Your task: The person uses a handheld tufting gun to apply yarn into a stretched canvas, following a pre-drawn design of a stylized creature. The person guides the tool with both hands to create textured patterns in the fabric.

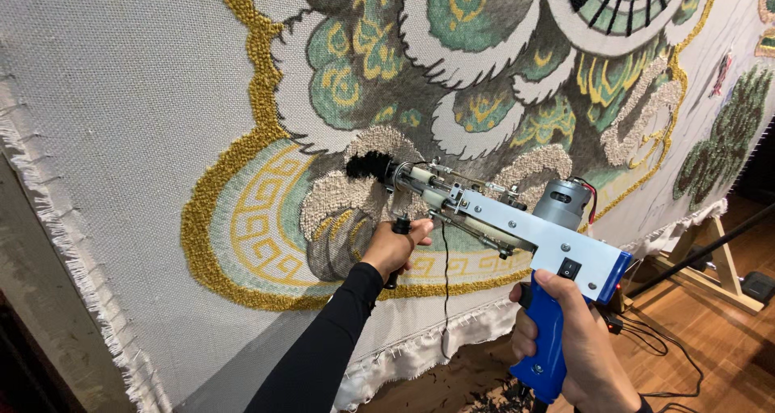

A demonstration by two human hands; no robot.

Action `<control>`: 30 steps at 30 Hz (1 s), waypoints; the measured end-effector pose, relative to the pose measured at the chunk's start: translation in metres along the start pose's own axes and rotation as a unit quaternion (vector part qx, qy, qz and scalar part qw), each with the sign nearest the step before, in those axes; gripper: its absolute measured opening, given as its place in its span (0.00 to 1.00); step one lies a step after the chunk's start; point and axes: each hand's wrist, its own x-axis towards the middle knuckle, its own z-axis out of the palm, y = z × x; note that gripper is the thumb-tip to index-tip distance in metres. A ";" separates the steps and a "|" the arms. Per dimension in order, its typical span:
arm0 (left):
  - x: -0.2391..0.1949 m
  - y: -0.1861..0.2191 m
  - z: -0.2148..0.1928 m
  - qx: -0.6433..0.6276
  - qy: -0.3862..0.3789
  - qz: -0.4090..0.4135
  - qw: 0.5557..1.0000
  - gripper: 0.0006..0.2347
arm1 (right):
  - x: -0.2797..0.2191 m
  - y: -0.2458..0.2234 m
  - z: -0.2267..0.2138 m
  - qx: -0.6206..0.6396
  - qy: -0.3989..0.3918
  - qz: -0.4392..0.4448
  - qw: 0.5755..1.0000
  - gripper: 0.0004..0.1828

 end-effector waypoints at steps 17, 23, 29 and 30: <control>0.004 0.002 0.000 0.002 -0.010 0.008 1.000 0.17 | -0.004 -0.003 0.001 -0.004 0.004 -0.008 1.000 0.26; 0.000 0.004 0.000 0.009 -0.014 0.016 1.000 0.20 | -0.007 -0.005 0.002 -0.005 -0.017 -0.011 1.000 0.28; -0.015 0.011 0.015 0.002 -0.056 0.017 0.998 0.26 | -0.011 -0.007 -0.023 0.015 -0.026 0.011 0.999 0.31; -0.018 0.012 0.023 -0.006 -0.058 0.020 0.998 0.27 | -0.010 -0.007 -0.035 0.021 -0.035 0.009 0.999 0.31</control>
